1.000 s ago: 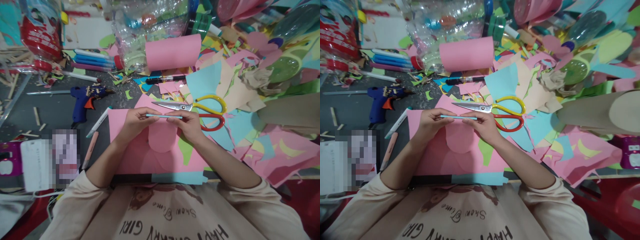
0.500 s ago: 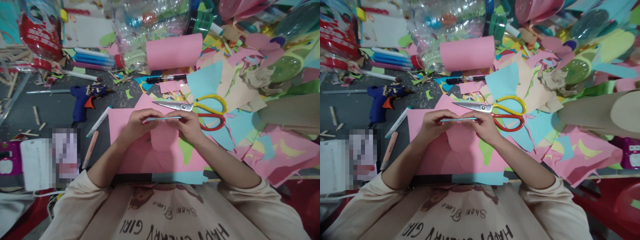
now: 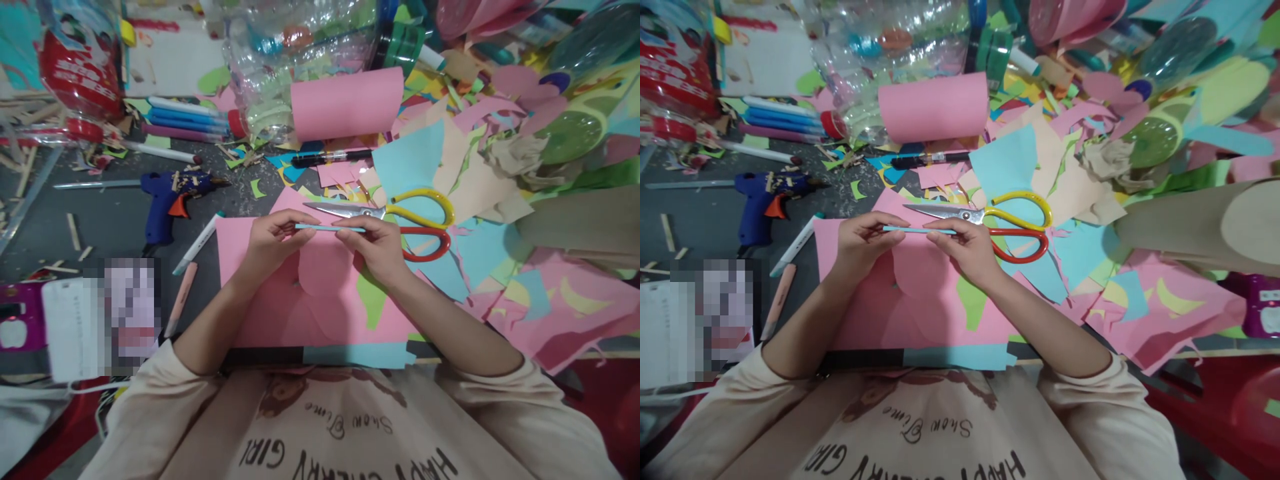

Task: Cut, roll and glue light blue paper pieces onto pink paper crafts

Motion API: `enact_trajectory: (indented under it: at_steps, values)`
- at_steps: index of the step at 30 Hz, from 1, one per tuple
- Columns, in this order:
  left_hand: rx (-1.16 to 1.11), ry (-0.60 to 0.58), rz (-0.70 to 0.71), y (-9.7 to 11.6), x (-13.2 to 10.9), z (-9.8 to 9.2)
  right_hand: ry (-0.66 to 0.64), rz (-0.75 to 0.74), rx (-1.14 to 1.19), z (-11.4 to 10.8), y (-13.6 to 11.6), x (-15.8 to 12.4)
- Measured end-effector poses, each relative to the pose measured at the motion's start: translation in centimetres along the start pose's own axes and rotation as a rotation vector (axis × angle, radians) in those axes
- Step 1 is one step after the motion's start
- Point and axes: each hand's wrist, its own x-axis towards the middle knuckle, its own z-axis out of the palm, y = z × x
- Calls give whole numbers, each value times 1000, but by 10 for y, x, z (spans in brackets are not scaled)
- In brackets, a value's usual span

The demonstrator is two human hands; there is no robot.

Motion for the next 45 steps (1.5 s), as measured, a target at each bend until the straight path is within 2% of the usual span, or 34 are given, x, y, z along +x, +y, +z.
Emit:
enact_trajectory:
  at_steps: [14,21,28,31,36,38,41,45]
  values:
    - [7,42,61,-3,2,-1,-20,-22,14,-1,6,-1]
    - [5,106,32,-1,1,1,8,-28,-29,-1,6,-1]
    - [24,155,105,-4,4,1,10,-24,-7,0,3,-1]
    - [67,118,141,-5,5,-1,3,-25,-4,0,3,-1]
    - [139,-93,110,-2,0,-3,-53,-16,-6,1,0,-1]
    - [176,-140,109,-1,-1,-2,-85,-9,3,1,-1,0]
    - [210,-144,127,-1,-2,-2,-109,6,0,2,-1,0]
    - [211,-90,101,0,-3,-1,-108,-2,-15,1,-2,0]
